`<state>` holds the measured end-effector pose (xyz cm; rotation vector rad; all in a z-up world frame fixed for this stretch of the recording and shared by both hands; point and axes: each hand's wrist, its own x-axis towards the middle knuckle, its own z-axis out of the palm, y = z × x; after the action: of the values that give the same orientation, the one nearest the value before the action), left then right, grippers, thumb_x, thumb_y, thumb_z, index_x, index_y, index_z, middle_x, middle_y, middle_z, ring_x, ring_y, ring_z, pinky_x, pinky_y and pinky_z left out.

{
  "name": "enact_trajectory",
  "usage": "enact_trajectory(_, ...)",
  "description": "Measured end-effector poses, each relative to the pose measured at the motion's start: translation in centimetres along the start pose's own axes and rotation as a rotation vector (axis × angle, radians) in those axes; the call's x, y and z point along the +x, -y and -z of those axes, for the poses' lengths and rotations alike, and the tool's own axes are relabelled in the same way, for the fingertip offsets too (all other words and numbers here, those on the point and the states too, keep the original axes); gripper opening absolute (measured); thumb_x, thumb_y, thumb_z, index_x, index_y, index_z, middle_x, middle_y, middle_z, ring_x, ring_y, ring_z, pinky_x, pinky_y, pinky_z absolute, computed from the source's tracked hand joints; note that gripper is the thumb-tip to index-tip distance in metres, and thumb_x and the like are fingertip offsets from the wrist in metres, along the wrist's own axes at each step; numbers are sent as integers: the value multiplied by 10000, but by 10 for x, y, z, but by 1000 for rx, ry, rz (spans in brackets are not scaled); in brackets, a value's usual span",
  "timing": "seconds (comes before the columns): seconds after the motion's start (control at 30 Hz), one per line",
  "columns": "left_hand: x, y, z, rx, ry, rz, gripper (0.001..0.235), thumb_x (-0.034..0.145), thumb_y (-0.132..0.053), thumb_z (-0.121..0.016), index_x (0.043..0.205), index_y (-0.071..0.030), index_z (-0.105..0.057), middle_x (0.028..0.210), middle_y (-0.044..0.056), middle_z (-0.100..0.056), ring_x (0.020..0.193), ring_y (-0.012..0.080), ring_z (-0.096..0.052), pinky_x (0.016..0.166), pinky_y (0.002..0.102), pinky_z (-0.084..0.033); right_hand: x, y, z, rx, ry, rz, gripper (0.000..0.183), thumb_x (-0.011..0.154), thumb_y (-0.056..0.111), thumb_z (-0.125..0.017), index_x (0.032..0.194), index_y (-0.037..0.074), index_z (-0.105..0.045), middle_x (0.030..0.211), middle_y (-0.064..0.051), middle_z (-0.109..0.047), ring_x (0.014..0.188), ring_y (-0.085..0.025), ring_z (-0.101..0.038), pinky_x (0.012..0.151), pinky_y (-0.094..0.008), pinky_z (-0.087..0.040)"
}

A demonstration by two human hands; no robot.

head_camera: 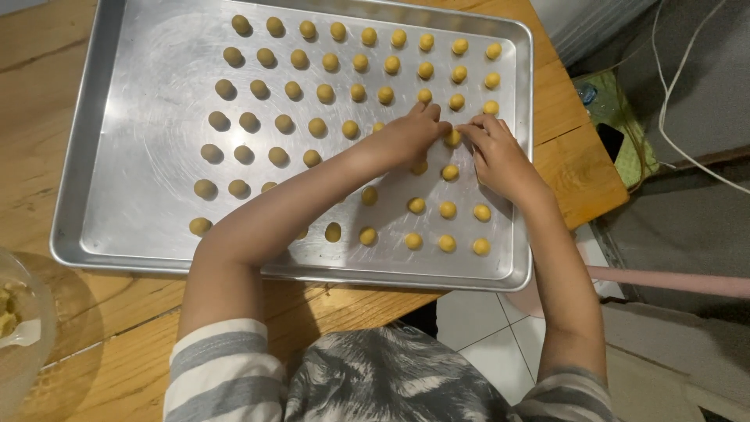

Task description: The person arranges small yellow dough balls in neat rows on a metal baking tray. They use both hands to pick up and place the dough balls, ensuring even spacing across the tray surface.

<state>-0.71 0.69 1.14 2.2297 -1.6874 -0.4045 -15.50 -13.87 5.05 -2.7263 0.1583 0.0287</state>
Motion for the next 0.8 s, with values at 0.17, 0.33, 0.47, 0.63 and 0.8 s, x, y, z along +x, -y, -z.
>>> enact_trajectory(0.17,8,13,12,21,-142,-17,605,755,104,-733,1328,-73,-650,1168,155,-577,1075,336,-584,761,422,-601,5,-14,6,45,-223,69,491,932,-152,-488,1369,12,-640,1299,-193,-567,1245,-412,-551,1076,-491,-436)
enact_trajectory(0.33,32,28,21,21,-247,-36,864,597,225,-583,1402,-89,-547,1152,129,-513,948,320,-496,558,399,-460,26,-32,10,93,-256,149,508,951,-161,-428,1426,-25,-548,1356,-212,-493,1269,-386,-493,1103,-479,-404)
enact_trajectory(0.47,50,36,3,49,-128,50,731,733,117,-669,1416,-118,-561,1218,152,-520,1086,353,-521,692,440,-542,39,-27,8,58,-132,43,479,980,-87,-437,1413,40,-597,1306,-182,-544,1244,-390,-500,1070,-500,-409)
enact_trajectory(0.63,72,45,-25,53,-138,51,615,754,44,-739,1347,-95,-652,1188,204,-588,1110,404,-579,722,508,-591,42,-20,11,23,-60,-16,513,962,-93,-446,1429,51,-604,1303,-170,-576,1291,-378,-525,1076,-506,-425)
enact_trajectory(0.8,76,52,-36,38,-163,52,580,765,47,-729,1327,-82,-660,1158,188,-601,1103,393,-591,715,494,-607,41,-21,9,-11,-58,-25,519,945,-99,-470,1416,63,-616,1285,-145,-598,1278,-361,-537,1057,-500,-436)
